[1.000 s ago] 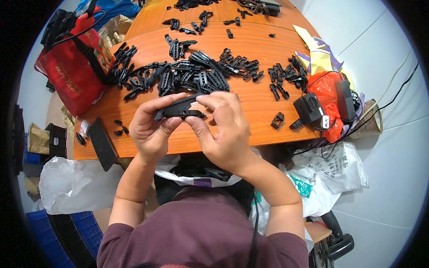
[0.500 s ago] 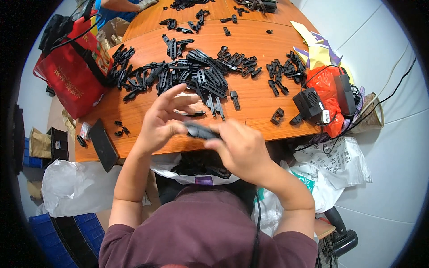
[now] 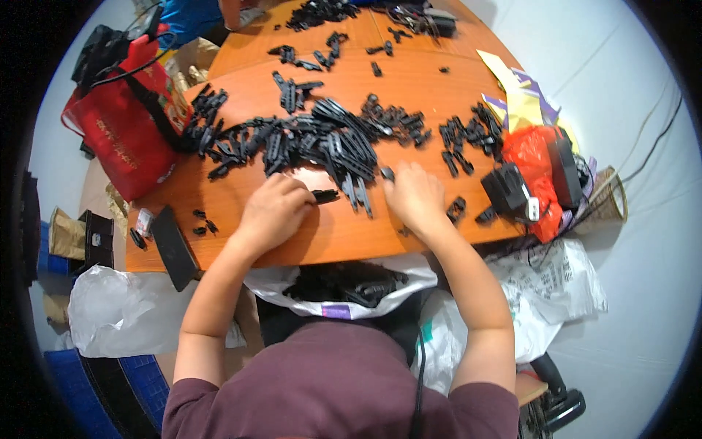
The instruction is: The person repeatedly assembles small black plastic components by fitting and snapping pieces together by hand, then sorts and arranges the plastic parts on the table.
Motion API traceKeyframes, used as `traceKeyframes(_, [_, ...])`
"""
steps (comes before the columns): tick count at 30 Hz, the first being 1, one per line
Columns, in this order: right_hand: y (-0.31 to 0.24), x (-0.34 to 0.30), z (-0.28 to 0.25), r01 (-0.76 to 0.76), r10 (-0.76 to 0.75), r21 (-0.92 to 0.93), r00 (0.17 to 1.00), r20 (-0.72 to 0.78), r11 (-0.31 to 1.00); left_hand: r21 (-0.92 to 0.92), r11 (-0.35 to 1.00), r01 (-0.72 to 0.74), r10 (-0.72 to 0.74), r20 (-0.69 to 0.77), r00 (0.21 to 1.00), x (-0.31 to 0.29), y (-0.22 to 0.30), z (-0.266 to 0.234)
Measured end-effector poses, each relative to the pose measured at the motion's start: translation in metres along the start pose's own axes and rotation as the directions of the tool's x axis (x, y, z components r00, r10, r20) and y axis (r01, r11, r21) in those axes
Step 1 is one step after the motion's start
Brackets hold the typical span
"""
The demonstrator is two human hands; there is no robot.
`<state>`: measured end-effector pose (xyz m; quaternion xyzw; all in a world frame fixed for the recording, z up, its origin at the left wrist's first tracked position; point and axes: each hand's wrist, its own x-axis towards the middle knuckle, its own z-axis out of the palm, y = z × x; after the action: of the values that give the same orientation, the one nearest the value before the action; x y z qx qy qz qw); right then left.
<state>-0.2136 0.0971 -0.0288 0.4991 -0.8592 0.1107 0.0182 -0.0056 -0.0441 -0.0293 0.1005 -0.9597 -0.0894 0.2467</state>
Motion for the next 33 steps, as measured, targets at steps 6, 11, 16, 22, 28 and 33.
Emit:
traceKeyframes(6, [-0.021,0.001,-0.043,-0.093,0.064,0.566,0.995,0.07,0.819,-0.35,0.872,0.344,-0.354,0.036,0.934,-0.004,-0.015,0.007])
traceKeyframes(11, [-0.048,-0.035,-0.048,0.159,-0.184,0.961,0.976,-0.119,0.227,-0.861,0.028,0.508,-0.343,0.469,0.814,0.011,0.003,-0.028])
traceKeyframes(16, [-0.066,-0.035,-0.043,0.505,-0.283,0.715,0.863,-0.418,0.483,-0.886,0.126,0.446,-0.208,0.417,0.885,0.014,0.018,-0.044])
traceKeyframes(22, [-0.063,-0.046,-0.047,0.628,-0.284,0.526,0.754,-0.592,0.574,-0.691,0.721,-0.052,-0.043,-0.12,0.992,0.018,0.03,-0.04])
traceKeyframes(28, [-0.068,-0.05,-0.054,0.555,-0.219,0.529,0.794,-0.567,0.642,-0.407,0.895,-0.18,0.065,-0.28,0.958,0.01,0.041,-0.035])
traceKeyframes(33, [-0.062,-0.049,-0.051,0.458,-0.255,0.629,0.885,-0.39,0.628,-0.364,0.924,-0.117,0.056,-0.173,0.983,0.005,0.045,-0.04])
